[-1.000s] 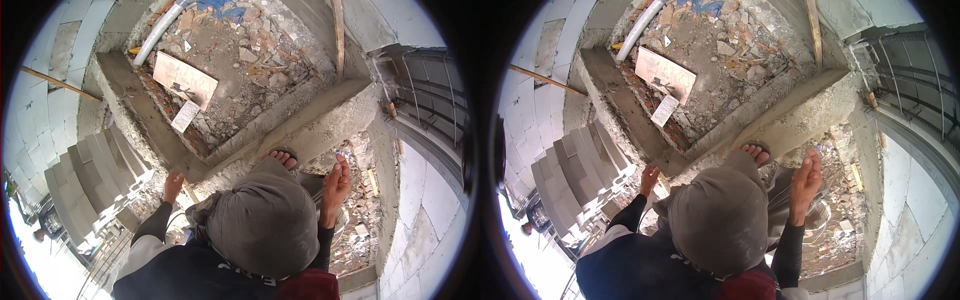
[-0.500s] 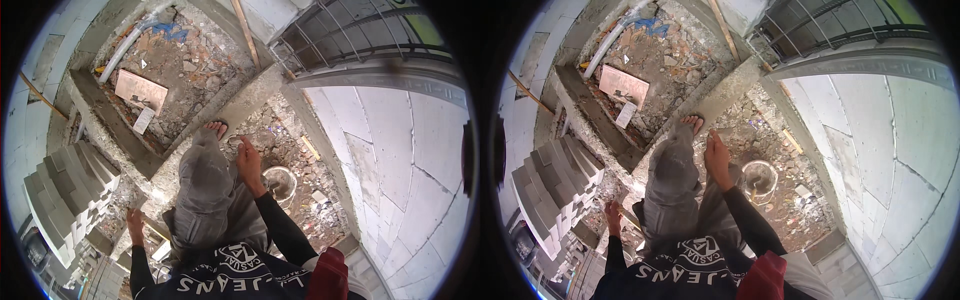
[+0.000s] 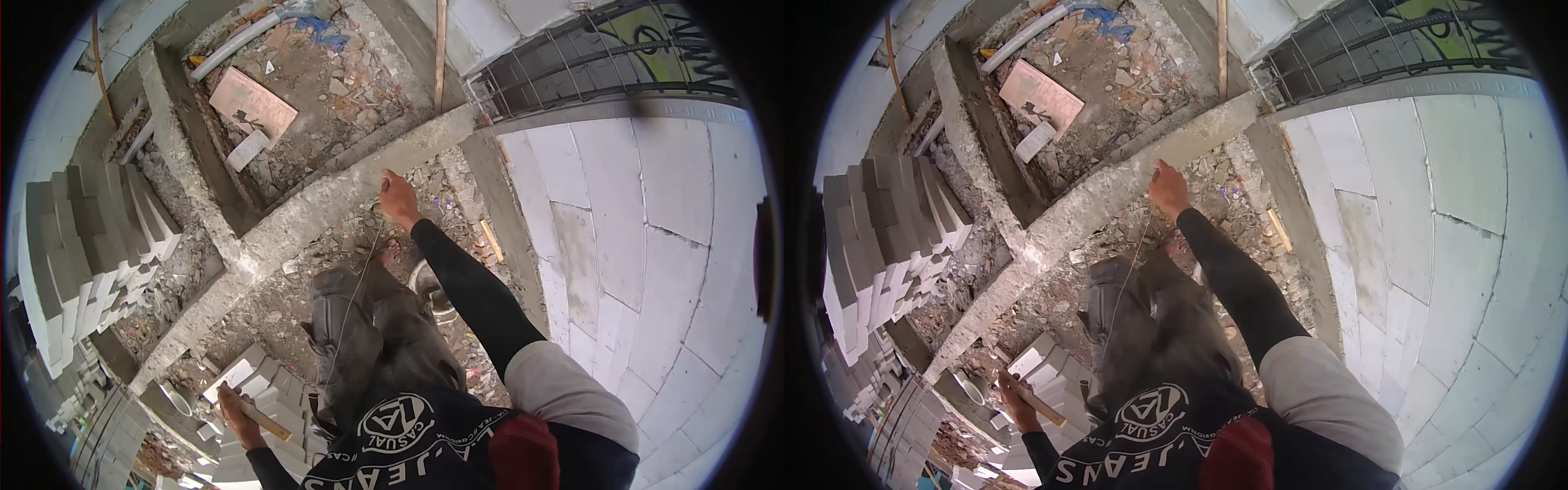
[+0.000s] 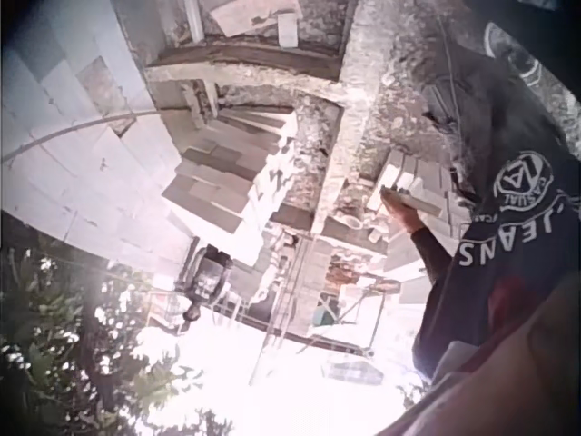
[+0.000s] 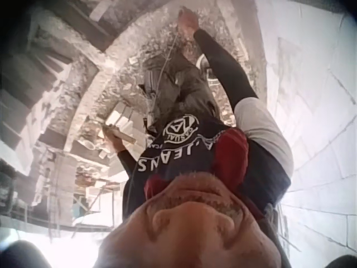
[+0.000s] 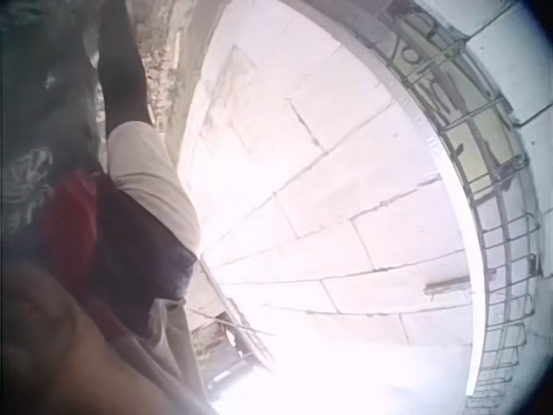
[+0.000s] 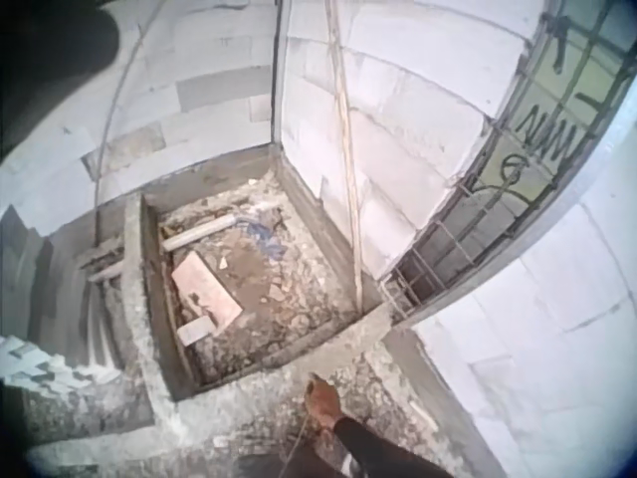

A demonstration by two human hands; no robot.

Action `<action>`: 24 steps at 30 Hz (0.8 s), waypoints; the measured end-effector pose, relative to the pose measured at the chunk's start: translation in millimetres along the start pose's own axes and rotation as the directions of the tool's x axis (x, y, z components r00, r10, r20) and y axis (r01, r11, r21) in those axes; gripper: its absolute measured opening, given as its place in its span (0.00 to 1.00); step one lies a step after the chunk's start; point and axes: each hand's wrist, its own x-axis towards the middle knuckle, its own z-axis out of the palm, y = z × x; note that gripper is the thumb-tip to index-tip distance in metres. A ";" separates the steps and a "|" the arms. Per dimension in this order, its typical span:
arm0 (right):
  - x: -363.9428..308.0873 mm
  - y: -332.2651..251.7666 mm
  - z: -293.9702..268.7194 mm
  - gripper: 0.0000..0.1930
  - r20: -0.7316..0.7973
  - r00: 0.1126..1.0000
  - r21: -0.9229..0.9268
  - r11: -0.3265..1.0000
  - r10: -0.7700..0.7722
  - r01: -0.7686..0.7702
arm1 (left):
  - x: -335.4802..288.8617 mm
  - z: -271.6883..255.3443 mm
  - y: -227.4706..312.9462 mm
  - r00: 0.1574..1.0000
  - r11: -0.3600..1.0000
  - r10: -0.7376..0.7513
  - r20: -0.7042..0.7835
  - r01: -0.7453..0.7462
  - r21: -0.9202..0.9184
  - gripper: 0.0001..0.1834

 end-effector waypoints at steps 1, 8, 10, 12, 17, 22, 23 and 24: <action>9.9 3.9 12.4 0.20 0.056 0.998 -0.012 1.000 0.008 -0.007 | -8.8 -4.3 2.4 0.998 0.997 -0.050 -0.041 0.048 -0.053 0.26; 143.1 48.2 131.9 0.18 0.035 0.999 -0.318 0.948 0.034 -0.022 | -14.8 -28.6 -50.1 0.878 0.877 -0.464 -0.119 0.436 -0.200 0.26; 133.6 64.7 156.9 0.16 0.027 0.993 -0.367 0.925 0.111 -0.093 | -33.5 -54.6 -67.3 0.874 0.870 -0.486 -0.023 0.481 -0.110 0.27; 90.4 93.5 191.2 0.15 -0.035 0.993 -0.409 0.905 0.115 -0.120 | -42.4 -65.5 -84.0 0.876 0.879 -0.464 0.135 0.474 -0.057 0.26; -4.4 147.1 210.4 0.15 -0.094 0.972 -0.388 0.891 0.216 -0.236 | -47.5 -73.7 -113.1 0.773 0.731 -0.616 0.152 0.633 -0.255 0.27; -74.8 145.5 188.9 0.15 -0.146 0.983 -0.257 0.956 0.109 -0.144 | -35.1 -43.3 -106.4 0.703 0.613 -0.681 0.206 0.700 -0.365 0.29; -82.4 143.9 186.1 0.15 -0.155 0.987 -0.240 0.968 0.032 -0.069 | -37.0 -42.9 -113.3 0.698 0.605 -0.685 0.208 0.704 -0.372 0.29; -85.8 134.2 182.5 0.15 -0.153 0.988 -0.247 0.967 0.024 -0.062 | -39.7 -41.5 -126.9 0.752 0.688 -0.625 0.208 0.657 -0.309 0.30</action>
